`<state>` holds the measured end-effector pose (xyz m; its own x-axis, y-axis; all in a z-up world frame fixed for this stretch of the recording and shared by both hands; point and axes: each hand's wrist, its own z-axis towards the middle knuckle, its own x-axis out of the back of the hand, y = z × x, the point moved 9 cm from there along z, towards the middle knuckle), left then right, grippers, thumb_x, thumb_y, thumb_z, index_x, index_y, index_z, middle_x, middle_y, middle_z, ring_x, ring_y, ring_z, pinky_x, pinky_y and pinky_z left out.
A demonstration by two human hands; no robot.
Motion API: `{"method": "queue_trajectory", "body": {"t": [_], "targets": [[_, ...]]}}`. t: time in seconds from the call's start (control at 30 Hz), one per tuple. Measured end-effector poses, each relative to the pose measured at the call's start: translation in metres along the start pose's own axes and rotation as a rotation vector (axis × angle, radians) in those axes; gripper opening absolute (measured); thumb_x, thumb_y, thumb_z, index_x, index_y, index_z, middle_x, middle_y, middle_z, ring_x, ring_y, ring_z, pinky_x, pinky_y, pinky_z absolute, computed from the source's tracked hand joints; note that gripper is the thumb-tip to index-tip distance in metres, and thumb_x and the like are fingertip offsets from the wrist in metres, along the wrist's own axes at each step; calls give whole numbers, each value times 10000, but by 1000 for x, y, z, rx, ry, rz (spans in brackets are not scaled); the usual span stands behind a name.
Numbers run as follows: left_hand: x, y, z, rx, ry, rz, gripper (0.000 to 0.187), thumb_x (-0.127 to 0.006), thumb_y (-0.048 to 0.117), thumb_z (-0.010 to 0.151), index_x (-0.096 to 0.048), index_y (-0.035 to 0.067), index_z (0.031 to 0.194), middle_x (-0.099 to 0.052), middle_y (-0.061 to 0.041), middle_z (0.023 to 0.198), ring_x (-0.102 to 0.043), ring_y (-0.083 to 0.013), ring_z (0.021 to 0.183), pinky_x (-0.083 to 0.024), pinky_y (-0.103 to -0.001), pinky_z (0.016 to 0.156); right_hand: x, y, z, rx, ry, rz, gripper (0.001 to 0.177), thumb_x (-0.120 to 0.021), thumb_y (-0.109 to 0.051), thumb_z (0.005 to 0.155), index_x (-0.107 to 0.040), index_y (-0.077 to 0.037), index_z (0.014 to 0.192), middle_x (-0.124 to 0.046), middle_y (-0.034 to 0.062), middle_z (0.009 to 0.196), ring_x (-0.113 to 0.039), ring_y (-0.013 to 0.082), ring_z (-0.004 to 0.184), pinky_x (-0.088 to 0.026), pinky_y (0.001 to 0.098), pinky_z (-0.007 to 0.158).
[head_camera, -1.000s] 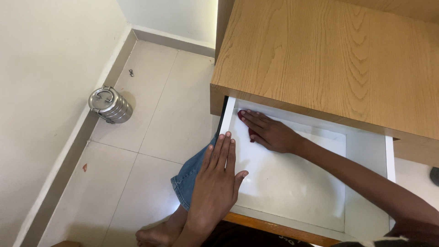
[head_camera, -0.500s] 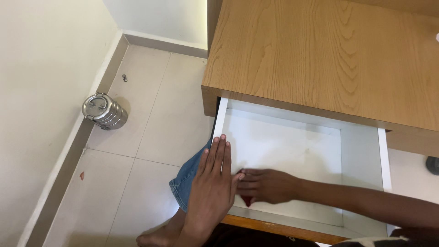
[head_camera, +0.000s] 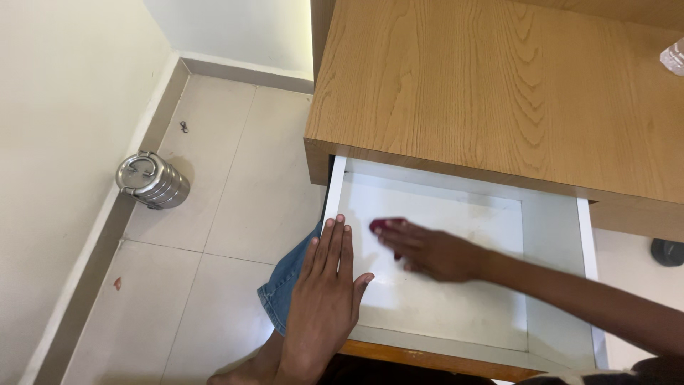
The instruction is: The person wipes the edges and interior surfaces of an open wooden drawer using a red cloth by hand while sitting on the floor.
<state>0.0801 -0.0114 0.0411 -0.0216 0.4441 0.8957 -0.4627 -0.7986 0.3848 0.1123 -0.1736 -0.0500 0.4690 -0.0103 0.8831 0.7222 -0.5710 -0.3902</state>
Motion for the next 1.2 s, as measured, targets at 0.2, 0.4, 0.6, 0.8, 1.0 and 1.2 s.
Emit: {"method": "queue_trajectory", "body": {"t": [0.2,0.4,0.6,0.8,1.0,1.2], "targets": [[-2,1,1,-15,9,-7,700,-427,402,1040,-342,-140,1476,-307,-287,1596,-256,-343,1513,-226,-474,1207,-52,-87,-29,436,-101,128,626,-456,-13,996,-371,-59,1615,-370,84,1715,-329,270,1586,-232,435,1324],[0,1,2,-41,10,9,672,-406,386,1064,-354,-143,1476,-323,-287,1602,-257,-349,1529,-218,-471,1224,-22,-22,-5,196,40,-19,614,-476,-142,1006,-304,-94,1593,-307,51,1672,-310,259,1526,-233,458,1253],[2,6,2,-85,6,59,697,-407,419,1054,-364,-140,1468,-354,-282,1581,-238,-343,1531,-198,-481,1223,32,53,-16,-130,189,-321,600,-422,-203,1008,-308,-43,1575,-261,115,1671,-247,259,1524,-207,430,1233],[-35,14,24,-329,-291,176,668,-401,421,1073,-367,-121,1463,-332,-257,1591,-212,-312,1550,-183,-458,1252,0,22,-66,-333,-126,-385,598,-395,-378,1025,-311,-42,1513,-218,105,1652,-162,275,1542,-167,454,1229],[-116,34,88,-712,-608,182,683,-347,501,1037,-268,98,1583,-225,-41,1681,-146,-244,1553,-151,-412,1245,-20,-40,-168,-693,-310,250,656,-270,-549,1015,-330,-323,1628,-240,-82,1714,-152,179,1560,-137,391,1280],[-189,36,142,-1022,-823,314,717,-315,616,1022,-237,213,1610,-161,19,1696,-96,-182,1568,-105,-400,1272,-15,-49,-201,-913,94,461,579,-384,-517,974,-618,-300,1457,-551,-94,1562,-473,158,1426,-390,358,1183]]}}
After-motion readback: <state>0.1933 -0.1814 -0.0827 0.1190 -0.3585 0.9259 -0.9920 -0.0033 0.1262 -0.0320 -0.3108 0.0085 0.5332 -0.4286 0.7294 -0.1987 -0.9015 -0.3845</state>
